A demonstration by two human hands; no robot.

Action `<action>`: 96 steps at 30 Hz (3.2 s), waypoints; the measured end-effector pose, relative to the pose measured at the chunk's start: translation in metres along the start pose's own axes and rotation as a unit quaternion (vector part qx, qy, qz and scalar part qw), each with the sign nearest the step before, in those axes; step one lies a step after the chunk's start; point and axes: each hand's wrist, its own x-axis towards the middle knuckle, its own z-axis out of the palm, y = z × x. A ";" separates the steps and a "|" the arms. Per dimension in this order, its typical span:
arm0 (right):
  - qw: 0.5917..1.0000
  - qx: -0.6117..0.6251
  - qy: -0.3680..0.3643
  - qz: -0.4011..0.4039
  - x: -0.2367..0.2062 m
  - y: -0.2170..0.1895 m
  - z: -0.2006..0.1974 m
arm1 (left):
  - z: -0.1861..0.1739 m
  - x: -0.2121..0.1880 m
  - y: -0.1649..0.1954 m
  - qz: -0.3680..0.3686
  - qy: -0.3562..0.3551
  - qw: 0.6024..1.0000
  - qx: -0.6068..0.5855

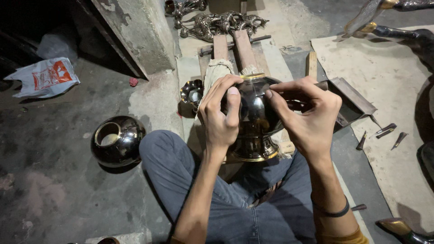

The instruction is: The person sits on the floor and uses a small metal tool to polish the surface of a shiny metal pot. They rotate the pot with one hand while applying the tool with the other, working around the rim and body of the pot.

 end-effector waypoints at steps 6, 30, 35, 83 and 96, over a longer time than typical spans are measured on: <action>0.999 -0.023 -0.017 -0.025 -0.002 0.004 -0.004 | 0.000 -0.002 -0.002 -0.008 -0.001 1.000 0.002; 0.998 0.019 -0.028 -0.053 -0.005 0.016 -0.005 | 0.001 -0.001 -0.006 -0.003 0.002 1.000 0.004; 0.995 0.025 -0.034 -0.093 -0.008 0.019 -0.009 | 0.001 -0.002 -0.006 -0.016 -0.005 1.000 -0.003; 0.979 0.006 -0.015 -0.202 -0.025 0.036 -0.008 | -0.001 -0.001 -0.009 0.005 -0.009 1.000 0.002; 0.980 0.114 0.036 -0.159 -0.031 0.051 0.001 | -0.003 -0.001 -0.007 -0.014 -0.016 1.000 -0.007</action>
